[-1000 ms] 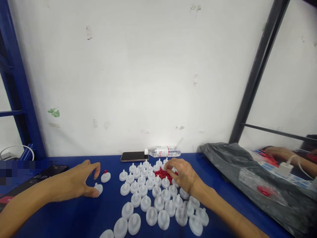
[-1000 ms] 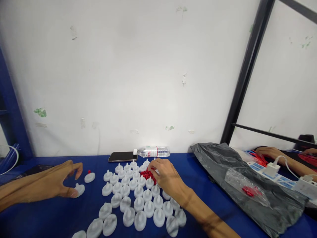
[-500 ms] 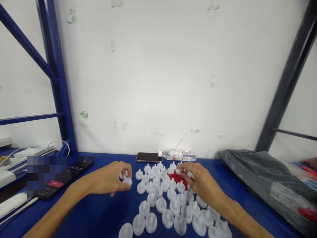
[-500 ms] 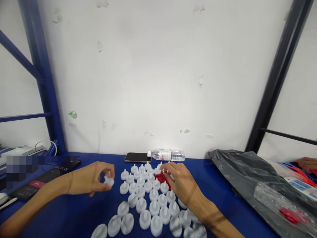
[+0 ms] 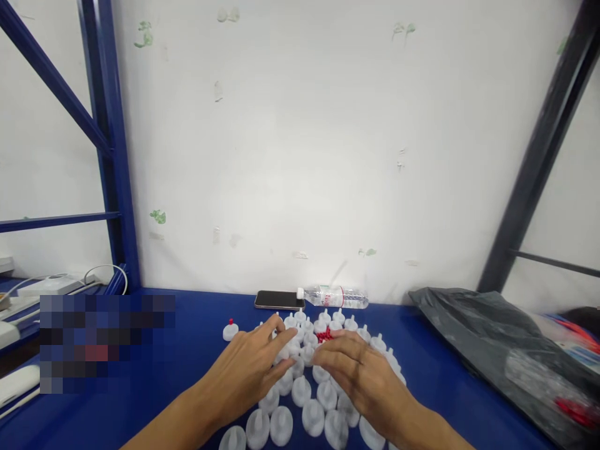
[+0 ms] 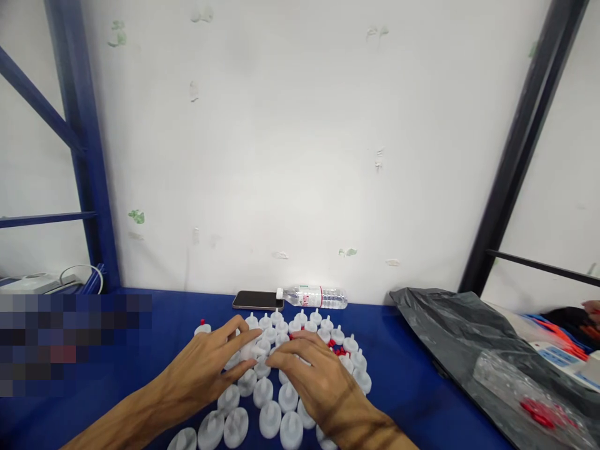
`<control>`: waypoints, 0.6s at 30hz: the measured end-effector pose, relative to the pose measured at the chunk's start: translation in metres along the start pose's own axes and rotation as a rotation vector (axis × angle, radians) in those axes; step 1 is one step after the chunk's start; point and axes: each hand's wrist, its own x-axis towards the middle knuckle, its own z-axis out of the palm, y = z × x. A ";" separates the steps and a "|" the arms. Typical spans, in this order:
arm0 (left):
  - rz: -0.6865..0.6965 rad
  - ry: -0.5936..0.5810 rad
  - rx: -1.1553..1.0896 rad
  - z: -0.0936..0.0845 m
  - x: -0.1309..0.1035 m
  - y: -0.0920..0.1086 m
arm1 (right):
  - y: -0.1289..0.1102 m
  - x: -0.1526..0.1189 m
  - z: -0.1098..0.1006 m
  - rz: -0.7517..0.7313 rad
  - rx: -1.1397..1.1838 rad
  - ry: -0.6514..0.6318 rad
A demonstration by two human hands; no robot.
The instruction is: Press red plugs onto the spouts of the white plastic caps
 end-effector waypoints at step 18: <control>0.056 0.029 -0.046 -0.002 -0.003 0.020 | -0.013 0.008 -0.003 -0.021 -0.021 0.130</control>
